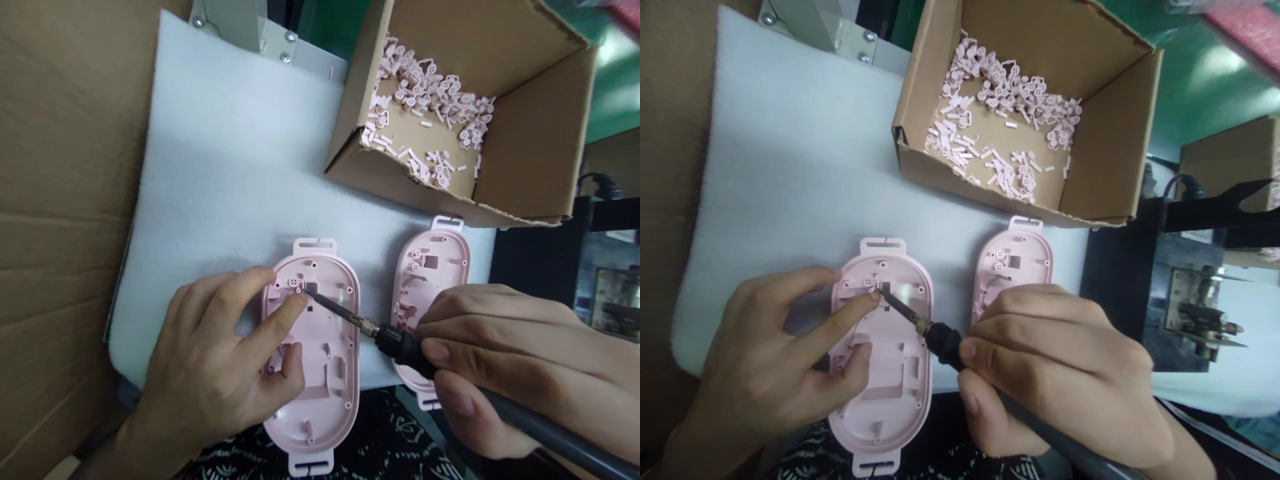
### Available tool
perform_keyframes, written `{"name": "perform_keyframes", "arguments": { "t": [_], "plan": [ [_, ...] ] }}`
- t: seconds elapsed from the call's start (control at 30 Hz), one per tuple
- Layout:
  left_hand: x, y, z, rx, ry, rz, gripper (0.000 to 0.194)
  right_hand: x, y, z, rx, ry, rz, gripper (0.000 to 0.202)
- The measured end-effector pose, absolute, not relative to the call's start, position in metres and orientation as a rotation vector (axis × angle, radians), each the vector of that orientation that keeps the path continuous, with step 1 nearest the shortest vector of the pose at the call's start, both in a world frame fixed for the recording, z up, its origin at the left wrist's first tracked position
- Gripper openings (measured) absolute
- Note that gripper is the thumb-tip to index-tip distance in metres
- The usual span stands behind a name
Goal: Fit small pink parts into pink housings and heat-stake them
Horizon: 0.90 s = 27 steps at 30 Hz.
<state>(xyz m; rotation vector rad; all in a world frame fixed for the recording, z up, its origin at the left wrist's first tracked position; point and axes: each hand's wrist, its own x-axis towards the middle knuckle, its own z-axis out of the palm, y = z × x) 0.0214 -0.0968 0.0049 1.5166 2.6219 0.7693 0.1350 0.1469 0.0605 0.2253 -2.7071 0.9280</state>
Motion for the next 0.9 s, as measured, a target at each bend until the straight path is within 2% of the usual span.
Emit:
{"name": "perform_keyframes", "arguments": {
  "t": [0.27,0.9],
  "plan": [
    [0.022,-0.097,0.004,1.528,2.615,0.786,0.041,0.137,0.149,0.059,0.251,-2.668,0.954,0.014],
    [0.022,-0.097,0.004,1.55,2.641,0.77,0.041,0.13,0.147,0.066,0.25,-2.685,0.972,0.011]
  ]
}}
